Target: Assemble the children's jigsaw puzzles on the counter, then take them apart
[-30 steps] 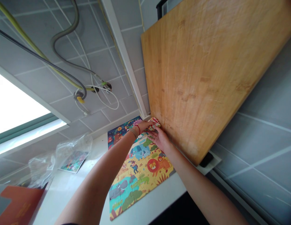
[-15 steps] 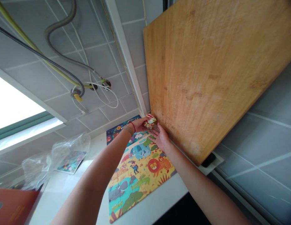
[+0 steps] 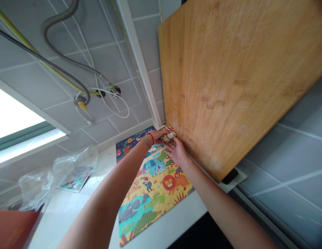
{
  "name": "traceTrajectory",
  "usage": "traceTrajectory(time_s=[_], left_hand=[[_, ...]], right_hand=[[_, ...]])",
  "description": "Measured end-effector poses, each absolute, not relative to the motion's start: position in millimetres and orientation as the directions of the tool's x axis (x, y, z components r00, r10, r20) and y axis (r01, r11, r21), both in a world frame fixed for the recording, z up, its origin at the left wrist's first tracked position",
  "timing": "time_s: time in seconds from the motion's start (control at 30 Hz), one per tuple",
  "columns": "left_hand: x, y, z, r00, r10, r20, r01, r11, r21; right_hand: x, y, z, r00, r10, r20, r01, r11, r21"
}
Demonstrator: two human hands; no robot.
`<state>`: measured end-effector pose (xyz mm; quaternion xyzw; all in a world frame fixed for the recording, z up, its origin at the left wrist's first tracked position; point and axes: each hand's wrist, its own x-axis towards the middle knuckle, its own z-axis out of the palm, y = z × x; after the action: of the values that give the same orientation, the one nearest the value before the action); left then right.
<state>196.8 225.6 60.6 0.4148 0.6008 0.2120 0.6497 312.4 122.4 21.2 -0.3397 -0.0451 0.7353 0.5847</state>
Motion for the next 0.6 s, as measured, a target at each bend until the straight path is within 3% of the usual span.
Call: traceTrajectory(time_s=[0.3,0.6], left_hand=[[197.3,229.4,59.8,0.139,0.779,-0.611,0.262,0.566,0.781],[208.3,214.8,63.0,0.263,0.808,-0.527,0.106,0.518,0.849]], right_hand=[[314.6,123.8,20.5,-0.117,0.886,-0.45,-0.827,-0.338,-0.449],[315.8,124.3,16.7,-0.14,0.894,-0.425,-0.82,-0.345,-0.457]])
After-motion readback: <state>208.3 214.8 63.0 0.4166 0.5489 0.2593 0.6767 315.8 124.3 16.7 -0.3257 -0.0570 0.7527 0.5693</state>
